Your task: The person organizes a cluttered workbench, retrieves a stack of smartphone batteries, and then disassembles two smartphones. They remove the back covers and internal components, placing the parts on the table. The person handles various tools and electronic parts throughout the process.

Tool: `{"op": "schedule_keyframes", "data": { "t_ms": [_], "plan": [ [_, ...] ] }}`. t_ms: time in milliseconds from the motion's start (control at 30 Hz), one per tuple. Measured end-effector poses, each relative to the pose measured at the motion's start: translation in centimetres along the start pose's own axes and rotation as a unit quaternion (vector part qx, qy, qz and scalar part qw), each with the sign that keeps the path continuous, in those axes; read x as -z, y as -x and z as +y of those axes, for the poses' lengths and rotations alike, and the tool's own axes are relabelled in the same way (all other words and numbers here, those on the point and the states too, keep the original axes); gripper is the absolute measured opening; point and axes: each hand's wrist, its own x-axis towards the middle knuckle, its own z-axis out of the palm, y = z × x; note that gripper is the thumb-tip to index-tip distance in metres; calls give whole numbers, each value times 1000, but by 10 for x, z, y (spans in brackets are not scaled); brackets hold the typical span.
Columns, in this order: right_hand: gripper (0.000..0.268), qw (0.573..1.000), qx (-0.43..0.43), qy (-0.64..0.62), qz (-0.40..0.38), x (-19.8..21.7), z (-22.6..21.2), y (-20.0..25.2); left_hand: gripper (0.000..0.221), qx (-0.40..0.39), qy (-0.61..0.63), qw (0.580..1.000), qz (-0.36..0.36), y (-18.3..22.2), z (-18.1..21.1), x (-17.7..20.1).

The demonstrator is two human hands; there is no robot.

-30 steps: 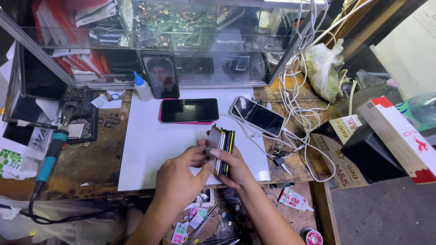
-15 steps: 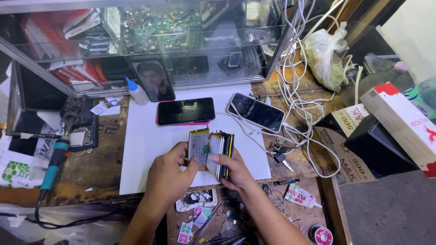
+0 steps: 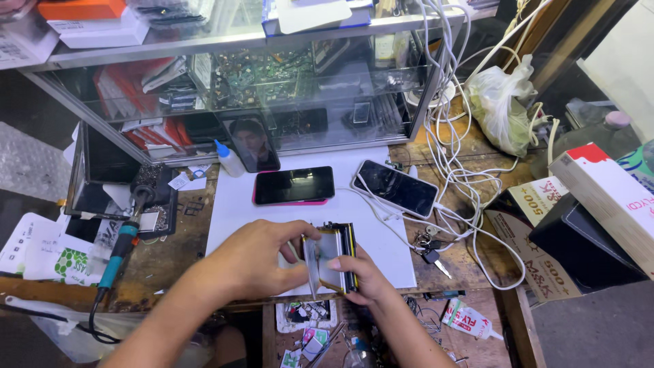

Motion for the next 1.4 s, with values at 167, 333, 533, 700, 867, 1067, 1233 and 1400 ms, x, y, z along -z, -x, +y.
{"op": "schedule_keyframes", "data": {
  "t_ms": [167, 333, 533, 700, 867, 1067, 1233, 1400],
  "plan": [
    [71, 996, -12, -67, -60, -13, -12, 3, 27, -33, -144, 989, 13, 3, 7, 16],
    [64, 985, 4, -170, -31, -13, -13, -4, 19, -133, -178, 956, 191, 11, 20, 59],
    [64, 990, 9, -136, 17, -10, -11, -8, 13, -221, -389, 757, 475, -16, 20, 142],
    [64, 992, 10, -121, 24, -11, -10, -7, 18, -210, -497, 670, 509, -88, -18, 174],
    [64, 992, 10, -121, 31, -10, -11, -10, 24, -55, -468, 779, 414, -136, -37, 148],
    [65, 993, 7, -108, 38, -9, -9, -10, 56, -17, -417, 822, 386, -136, -45, 141],
    [65, 993, 28, -113, 15, -9, -9, -10, 61, -37, -417, 806, 419, -134, -34, 144],
    [66, 991, 39, -127, 7, -11, -11, -10, 37, -137, -303, 818, 469, -88, -18, 100]
  ]
}}
